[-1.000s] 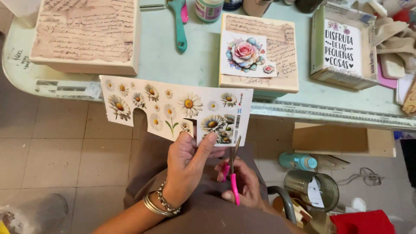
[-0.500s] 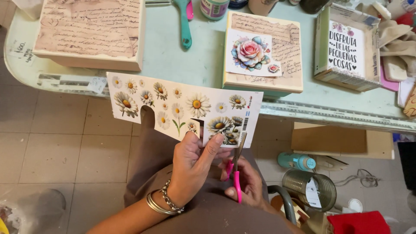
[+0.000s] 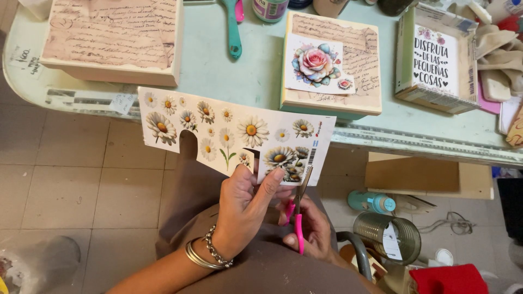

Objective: Cutting out floral paper designs and placing them on wooden boxes for decoration

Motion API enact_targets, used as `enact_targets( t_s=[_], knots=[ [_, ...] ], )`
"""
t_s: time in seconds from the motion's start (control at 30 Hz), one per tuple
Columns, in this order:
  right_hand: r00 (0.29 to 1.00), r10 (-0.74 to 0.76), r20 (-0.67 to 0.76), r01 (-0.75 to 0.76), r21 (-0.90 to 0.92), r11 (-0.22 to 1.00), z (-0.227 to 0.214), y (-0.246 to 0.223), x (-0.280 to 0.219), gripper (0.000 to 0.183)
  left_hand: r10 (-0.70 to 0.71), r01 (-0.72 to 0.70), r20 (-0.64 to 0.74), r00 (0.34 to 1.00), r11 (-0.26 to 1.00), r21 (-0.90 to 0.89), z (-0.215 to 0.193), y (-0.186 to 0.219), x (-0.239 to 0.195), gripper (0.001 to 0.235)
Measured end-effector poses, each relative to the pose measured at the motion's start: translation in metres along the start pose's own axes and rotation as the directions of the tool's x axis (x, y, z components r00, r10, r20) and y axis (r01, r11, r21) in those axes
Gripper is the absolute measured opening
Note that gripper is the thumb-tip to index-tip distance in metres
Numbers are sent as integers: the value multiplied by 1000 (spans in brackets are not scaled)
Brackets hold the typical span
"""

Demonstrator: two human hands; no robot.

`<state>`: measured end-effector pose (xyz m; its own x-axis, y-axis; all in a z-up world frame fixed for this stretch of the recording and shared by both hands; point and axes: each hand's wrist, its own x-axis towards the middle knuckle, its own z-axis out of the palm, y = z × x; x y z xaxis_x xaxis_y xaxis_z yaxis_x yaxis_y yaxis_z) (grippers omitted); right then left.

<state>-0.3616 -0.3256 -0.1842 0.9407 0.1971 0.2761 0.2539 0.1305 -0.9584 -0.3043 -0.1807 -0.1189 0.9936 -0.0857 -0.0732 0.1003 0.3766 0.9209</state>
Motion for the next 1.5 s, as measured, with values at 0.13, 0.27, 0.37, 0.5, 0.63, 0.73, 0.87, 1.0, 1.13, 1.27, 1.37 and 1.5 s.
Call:
enact_targets(
  t_s=[0.13,0.27,0.37,0.5,0.63,0.73,0.87,1.0,1.13,1.27,1.37,1.5],
  knots=[
    [1000,-12,3,12,3,1000,-1,0,-1,55,17,-17,-2,1000,1000,16,0,1,0,22],
    [999,38,19,-37,-53,998,-3,-3,-1,56,18,-18,7,1000,1000,-11,0,-1,1,22],
    [999,43,16,-41,-113,993,-2,-7,2,56,37,-37,24,999,999,-2,0,1,2,23],
    [999,45,-16,-48,-241,969,1,-13,6,55,59,-59,43,997,998,10,-1,0,2,25],
    [999,-29,14,32,-271,962,-1,-7,4,50,50,-52,45,998,998,41,-1,0,3,20],
    [1000,1,0,-1,-264,965,0,-7,5,47,26,-27,23,999,1000,13,-1,0,3,24],
    [999,-51,12,52,-299,953,-2,0,3,42,71,-74,49,996,996,52,-2,1,4,26],
    [1000,9,-11,-12,-303,953,0,-12,6,42,50,-53,40,998,995,86,-2,0,4,23],
    [1000,-15,-15,10,-272,962,1,-8,5,41,78,-80,47,996,995,53,-2,-2,4,21],
    [999,13,-32,-20,-250,968,4,-13,7,38,47,-48,29,998,997,56,-1,-2,4,23],
    [998,25,-49,-37,-271,962,3,-9,4,36,23,-24,22,1000,998,54,-1,-3,4,23],
    [997,24,-68,-38,-221,974,2,-2,0,36,26,-28,31,999,998,53,-1,0,4,25]
  ],
)
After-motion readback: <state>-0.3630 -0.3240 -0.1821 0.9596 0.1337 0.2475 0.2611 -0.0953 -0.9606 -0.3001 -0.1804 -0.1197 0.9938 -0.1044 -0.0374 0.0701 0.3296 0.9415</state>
